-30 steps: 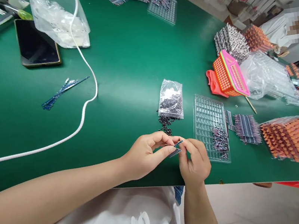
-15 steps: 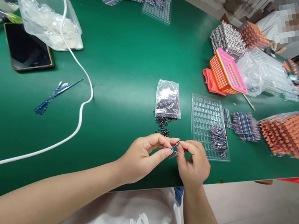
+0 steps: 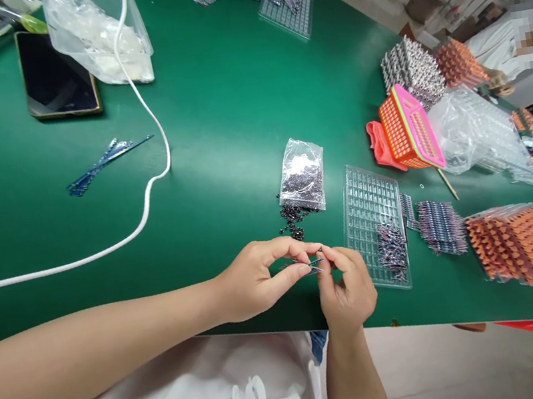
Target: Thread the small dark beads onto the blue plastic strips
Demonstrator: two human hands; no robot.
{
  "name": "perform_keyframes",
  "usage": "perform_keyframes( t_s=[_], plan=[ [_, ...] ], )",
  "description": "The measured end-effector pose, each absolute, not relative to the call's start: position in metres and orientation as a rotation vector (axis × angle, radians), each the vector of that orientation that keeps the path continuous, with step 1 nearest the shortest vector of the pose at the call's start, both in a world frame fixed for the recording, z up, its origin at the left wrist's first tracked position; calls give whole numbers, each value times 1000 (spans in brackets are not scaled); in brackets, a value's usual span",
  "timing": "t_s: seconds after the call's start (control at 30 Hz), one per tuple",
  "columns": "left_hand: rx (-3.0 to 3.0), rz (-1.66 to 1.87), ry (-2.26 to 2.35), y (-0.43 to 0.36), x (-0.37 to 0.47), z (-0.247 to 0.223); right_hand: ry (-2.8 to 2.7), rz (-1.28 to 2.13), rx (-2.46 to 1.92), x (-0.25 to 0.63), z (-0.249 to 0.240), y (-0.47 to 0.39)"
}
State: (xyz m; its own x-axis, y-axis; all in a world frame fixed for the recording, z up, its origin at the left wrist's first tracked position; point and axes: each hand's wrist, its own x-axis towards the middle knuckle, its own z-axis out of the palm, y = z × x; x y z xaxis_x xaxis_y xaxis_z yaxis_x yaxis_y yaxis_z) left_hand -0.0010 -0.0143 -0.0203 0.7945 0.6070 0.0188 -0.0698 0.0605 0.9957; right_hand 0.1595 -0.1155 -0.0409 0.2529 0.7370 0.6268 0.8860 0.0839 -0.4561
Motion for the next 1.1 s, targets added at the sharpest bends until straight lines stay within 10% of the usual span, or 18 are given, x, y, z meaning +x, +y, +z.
perform_keyframes(
  t_s=[1.1],
  plan=[
    [963, 422, 624, -9, 5, -15, -1228, 418, -1582, 160, -33, -119]
  ],
)
